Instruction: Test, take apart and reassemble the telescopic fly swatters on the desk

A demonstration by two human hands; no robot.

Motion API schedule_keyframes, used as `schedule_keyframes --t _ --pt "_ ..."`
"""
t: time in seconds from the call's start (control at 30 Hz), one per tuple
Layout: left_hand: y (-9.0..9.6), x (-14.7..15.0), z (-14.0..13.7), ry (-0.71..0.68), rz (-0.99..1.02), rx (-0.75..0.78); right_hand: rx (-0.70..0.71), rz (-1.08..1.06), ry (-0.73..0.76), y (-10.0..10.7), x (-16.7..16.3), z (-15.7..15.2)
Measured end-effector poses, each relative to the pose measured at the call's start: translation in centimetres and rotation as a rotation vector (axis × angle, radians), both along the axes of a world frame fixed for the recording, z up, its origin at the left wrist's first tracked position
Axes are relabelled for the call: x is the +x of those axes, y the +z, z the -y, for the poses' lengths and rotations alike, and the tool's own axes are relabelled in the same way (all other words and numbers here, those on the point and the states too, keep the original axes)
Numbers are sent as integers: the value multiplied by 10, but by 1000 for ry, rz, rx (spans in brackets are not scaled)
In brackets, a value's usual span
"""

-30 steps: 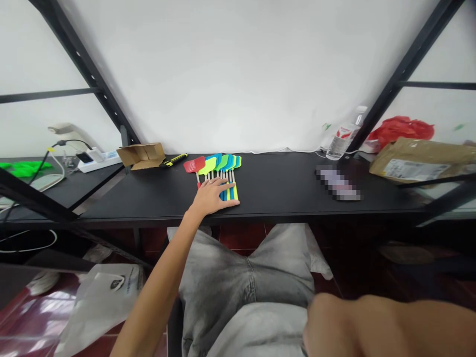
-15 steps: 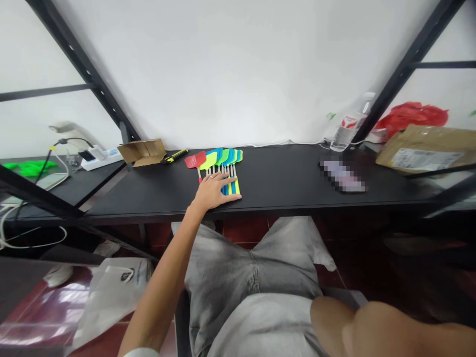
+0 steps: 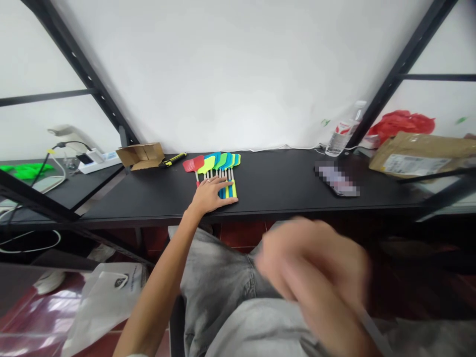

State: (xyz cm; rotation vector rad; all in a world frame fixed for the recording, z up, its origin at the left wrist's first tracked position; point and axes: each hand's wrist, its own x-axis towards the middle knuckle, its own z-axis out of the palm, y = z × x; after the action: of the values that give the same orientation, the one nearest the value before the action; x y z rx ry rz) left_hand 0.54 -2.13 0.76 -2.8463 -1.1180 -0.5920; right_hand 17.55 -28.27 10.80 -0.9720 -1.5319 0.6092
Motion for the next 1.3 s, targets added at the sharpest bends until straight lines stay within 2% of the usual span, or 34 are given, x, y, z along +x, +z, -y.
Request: schedule_keyframes --t 0.03,0.1,0.2,0.27,0.37,0.8,0.93,1.17,1.3 --pt "0 0 0 -2 -2 0 -5 7 -28 -4 -4 -28" --pt "1 -1 0 -2 -1 3 -42 162 -92 -18 -6 -90" --pt "0 -1 0 6 8 8 -229 426 -324 -42 2 -174" --pt "0 -1 -1 5 8 13 -375 589 -377 -55 6 -212" --pt "-1 -2 -1 4 8 17 -470 746 -379 -65 3 -239" --pt "0 -23 -8 10 8 -22 -625 943 -275 -50 -4 -261" --pt "2 -30 -10 -1 10 -21 -652 919 -345 -49 -2 -261" --pt "5 -42 -15 6 19 -36 -729 704 -407 -60 46 -249" --pt "7 -45 -17 7 13 -62 -647 649 -454 -73 83 -240"
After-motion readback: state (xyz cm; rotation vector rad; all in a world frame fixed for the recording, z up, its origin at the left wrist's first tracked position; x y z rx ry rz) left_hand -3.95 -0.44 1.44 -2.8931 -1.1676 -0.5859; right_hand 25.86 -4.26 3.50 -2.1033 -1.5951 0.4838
